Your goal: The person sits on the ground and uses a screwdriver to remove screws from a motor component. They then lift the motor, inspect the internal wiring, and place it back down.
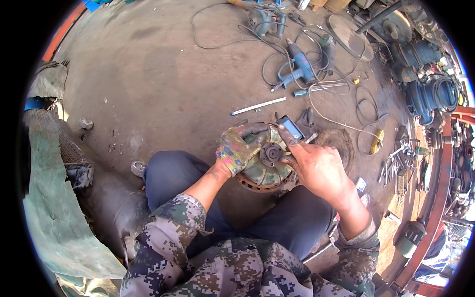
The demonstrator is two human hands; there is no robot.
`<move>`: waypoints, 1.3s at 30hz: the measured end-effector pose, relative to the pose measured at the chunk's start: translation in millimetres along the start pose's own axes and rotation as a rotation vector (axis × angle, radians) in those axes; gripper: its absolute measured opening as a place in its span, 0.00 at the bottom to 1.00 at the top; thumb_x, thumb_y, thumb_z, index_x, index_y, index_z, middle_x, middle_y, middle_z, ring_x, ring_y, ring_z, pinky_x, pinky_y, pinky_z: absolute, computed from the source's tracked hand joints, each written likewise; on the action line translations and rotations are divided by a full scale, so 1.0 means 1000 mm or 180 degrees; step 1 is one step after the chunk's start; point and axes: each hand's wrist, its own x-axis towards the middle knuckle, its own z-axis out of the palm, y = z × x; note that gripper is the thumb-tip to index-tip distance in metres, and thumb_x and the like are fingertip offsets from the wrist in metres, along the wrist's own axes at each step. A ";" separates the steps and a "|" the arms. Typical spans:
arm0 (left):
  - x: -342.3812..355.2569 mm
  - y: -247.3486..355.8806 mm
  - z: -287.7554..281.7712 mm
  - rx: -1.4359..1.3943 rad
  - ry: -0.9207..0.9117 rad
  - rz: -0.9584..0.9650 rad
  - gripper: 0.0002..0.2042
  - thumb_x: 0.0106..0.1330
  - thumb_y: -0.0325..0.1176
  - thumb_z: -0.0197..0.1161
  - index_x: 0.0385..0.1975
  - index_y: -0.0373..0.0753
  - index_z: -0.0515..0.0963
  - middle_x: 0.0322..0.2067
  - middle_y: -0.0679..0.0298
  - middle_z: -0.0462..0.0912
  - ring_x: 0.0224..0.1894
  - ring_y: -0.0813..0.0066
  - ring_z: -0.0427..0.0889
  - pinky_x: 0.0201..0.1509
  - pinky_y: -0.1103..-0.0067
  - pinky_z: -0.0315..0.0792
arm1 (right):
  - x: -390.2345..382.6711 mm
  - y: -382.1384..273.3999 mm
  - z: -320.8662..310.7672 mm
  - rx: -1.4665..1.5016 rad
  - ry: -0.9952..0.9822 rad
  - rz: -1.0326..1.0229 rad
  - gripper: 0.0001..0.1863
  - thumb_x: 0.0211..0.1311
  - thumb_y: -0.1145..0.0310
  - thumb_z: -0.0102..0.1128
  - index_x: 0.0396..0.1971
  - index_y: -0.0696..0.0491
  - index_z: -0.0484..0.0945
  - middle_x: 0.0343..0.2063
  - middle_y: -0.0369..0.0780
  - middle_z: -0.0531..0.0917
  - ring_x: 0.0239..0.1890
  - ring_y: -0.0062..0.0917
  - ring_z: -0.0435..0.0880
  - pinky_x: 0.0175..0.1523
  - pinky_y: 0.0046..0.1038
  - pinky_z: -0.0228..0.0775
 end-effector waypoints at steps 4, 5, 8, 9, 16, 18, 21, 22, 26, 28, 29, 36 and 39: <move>-0.001 -0.005 0.002 -0.0009 -0.0042 0.0019 0.14 0.69 0.43 0.69 0.49 0.45 0.89 0.50 0.57 0.91 0.54 0.52 0.86 0.61 0.63 0.79 | -0.020 -0.003 -0.002 0.0548 -0.0503 -0.0226 0.44 0.67 0.70 0.68 0.81 0.48 0.60 0.39 0.50 0.88 0.40 0.53 0.86 0.45 0.49 0.79; 0.000 -0.008 0.004 0.0000 -0.0023 0.0132 0.14 0.69 0.43 0.69 0.49 0.44 0.89 0.50 0.57 0.91 0.54 0.52 0.86 0.61 0.63 0.79 | -0.018 -0.001 0.001 0.1017 -0.0450 -0.0447 0.43 0.67 0.71 0.68 0.81 0.48 0.60 0.40 0.51 0.88 0.41 0.54 0.86 0.46 0.49 0.79; 0.001 -0.011 0.007 0.0289 -0.0211 0.0405 0.14 0.69 0.43 0.68 0.49 0.44 0.89 0.51 0.57 0.90 0.55 0.52 0.86 0.62 0.64 0.78 | -0.002 0.006 0.011 0.1612 0.0119 -0.0751 0.43 0.69 0.69 0.68 0.81 0.48 0.59 0.41 0.52 0.88 0.42 0.55 0.85 0.46 0.49 0.78; 0.000 -0.011 0.007 0.0159 -0.0223 -0.0012 0.14 0.70 0.43 0.68 0.49 0.44 0.89 0.51 0.57 0.90 0.55 0.52 0.86 0.62 0.64 0.78 | 0.002 0.009 0.013 0.1423 0.0367 -0.0697 0.43 0.69 0.68 0.68 0.81 0.48 0.59 0.41 0.52 0.87 0.43 0.55 0.85 0.46 0.49 0.78; 0.000 -0.003 0.001 0.0040 -0.0031 0.0072 0.15 0.70 0.43 0.67 0.50 0.44 0.88 0.52 0.58 0.90 0.55 0.53 0.86 0.62 0.64 0.78 | -0.027 0.003 -0.001 0.0221 -0.0417 0.0072 0.43 0.68 0.66 0.69 0.81 0.49 0.60 0.32 0.50 0.86 0.37 0.53 0.86 0.42 0.49 0.77; 0.000 -0.001 0.002 -0.0190 -0.0093 0.0018 0.14 0.70 0.42 0.67 0.49 0.43 0.89 0.51 0.58 0.90 0.55 0.52 0.86 0.62 0.63 0.78 | -0.031 -0.002 -0.002 0.0950 -0.0537 -0.0310 0.43 0.67 0.69 0.69 0.80 0.50 0.61 0.36 0.52 0.88 0.39 0.55 0.87 0.45 0.49 0.78; 0.000 0.001 0.003 -0.0441 -0.0153 -0.0059 0.14 0.70 0.42 0.67 0.48 0.43 0.89 0.51 0.57 0.90 0.54 0.52 0.86 0.62 0.63 0.78 | -0.014 0.002 0.005 0.1304 -0.0138 -0.0391 0.43 0.67 0.71 0.68 0.81 0.50 0.60 0.46 0.52 0.88 0.47 0.56 0.85 0.50 0.49 0.79; 0.000 0.002 0.003 -0.0285 -0.0120 -0.0018 0.14 0.70 0.42 0.67 0.48 0.43 0.89 0.50 0.57 0.90 0.54 0.52 0.86 0.62 0.63 0.78 | -0.009 0.005 0.006 0.1334 0.0054 -0.0417 0.43 0.67 0.71 0.68 0.81 0.49 0.60 0.48 0.52 0.88 0.49 0.56 0.85 0.51 0.49 0.79; 0.000 0.004 0.000 0.0069 0.0004 0.0107 0.14 0.70 0.42 0.67 0.48 0.43 0.89 0.50 0.57 0.90 0.54 0.52 0.86 0.61 0.63 0.78 | -0.001 0.012 0.010 0.0228 0.0012 0.0112 0.37 0.66 0.67 0.70 0.75 0.49 0.70 0.42 0.48 0.87 0.41 0.50 0.87 0.43 0.47 0.80; -0.001 0.002 0.000 0.0032 -0.0020 0.0111 0.14 0.69 0.41 0.68 0.48 0.42 0.89 0.50 0.57 0.90 0.54 0.52 0.86 0.61 0.64 0.78 | -0.004 0.009 0.011 0.0405 0.0585 -0.0334 0.33 0.64 0.68 0.72 0.70 0.50 0.75 0.42 0.46 0.86 0.40 0.49 0.87 0.42 0.46 0.80; -0.001 0.001 0.000 -0.0114 -0.0082 0.0019 0.15 0.69 0.42 0.68 0.50 0.43 0.88 0.50 0.57 0.90 0.55 0.54 0.86 0.61 0.65 0.78 | -0.005 0.006 0.012 0.0470 0.0785 -0.0404 0.31 0.62 0.68 0.72 0.67 0.50 0.78 0.42 0.45 0.86 0.39 0.49 0.87 0.41 0.45 0.80; 0.000 -0.007 0.006 0.0396 -0.0266 0.0084 0.17 0.68 0.43 0.68 0.54 0.44 0.86 0.50 0.58 0.90 0.52 0.53 0.87 0.60 0.62 0.78 | 0.038 0.001 0.036 0.0583 0.0835 -0.0811 0.23 0.58 0.76 0.71 0.55 0.48 0.82 0.41 0.46 0.77 0.45 0.48 0.84 0.47 0.45 0.80; 0.000 -0.002 0.004 -0.0060 0.0025 0.0149 0.15 0.69 0.43 0.68 0.49 0.44 0.88 0.49 0.56 0.90 0.52 0.51 0.86 0.59 0.62 0.78 | 0.045 0.030 0.034 0.0546 0.1293 -0.0576 0.17 0.60 0.78 0.67 0.50 0.52 0.82 0.46 0.50 0.76 0.45 0.51 0.83 0.46 0.46 0.79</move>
